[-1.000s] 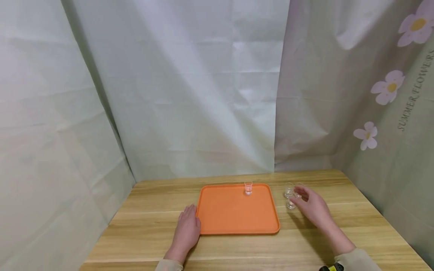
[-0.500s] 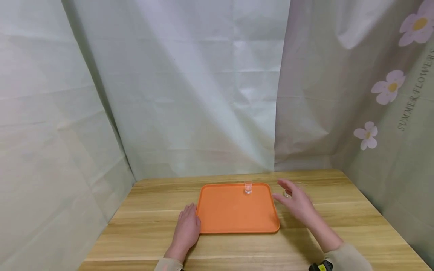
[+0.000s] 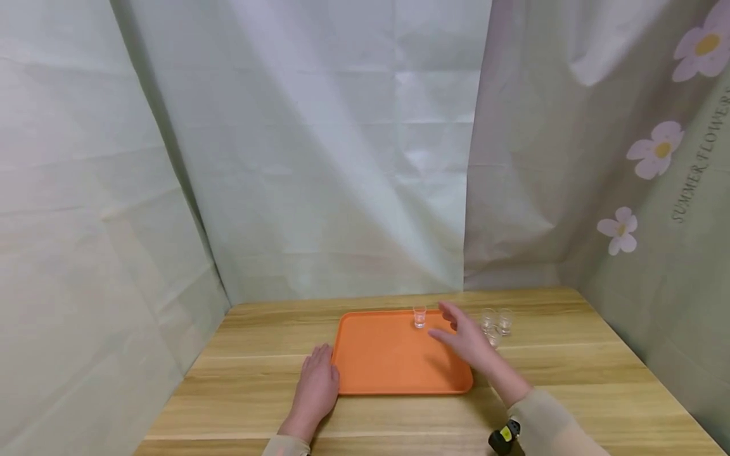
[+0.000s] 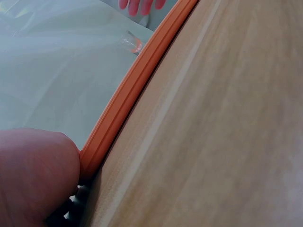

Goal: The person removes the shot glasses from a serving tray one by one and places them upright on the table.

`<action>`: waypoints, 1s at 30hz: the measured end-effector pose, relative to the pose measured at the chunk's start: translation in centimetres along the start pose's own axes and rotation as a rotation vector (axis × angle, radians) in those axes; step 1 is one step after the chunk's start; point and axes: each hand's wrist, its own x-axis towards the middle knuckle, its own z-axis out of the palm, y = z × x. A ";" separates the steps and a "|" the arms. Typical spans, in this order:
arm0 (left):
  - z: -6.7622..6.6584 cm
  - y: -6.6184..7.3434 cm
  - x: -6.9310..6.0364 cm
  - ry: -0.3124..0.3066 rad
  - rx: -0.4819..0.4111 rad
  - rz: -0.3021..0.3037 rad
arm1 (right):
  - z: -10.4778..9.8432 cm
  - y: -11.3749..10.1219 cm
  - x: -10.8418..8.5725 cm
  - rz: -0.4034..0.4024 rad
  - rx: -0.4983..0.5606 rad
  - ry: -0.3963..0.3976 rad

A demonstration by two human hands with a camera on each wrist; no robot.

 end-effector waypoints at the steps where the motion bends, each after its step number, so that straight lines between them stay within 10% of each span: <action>1: 0.0 0.0 0.0 -0.003 0.008 -0.002 | 0.2 0.1 0.2 0.001 0.006 -0.002; 30: 0.2 0.0 -0.1 0.039 -0.007 0.026 | 3.9 1.7 4.9 0.122 0.071 0.031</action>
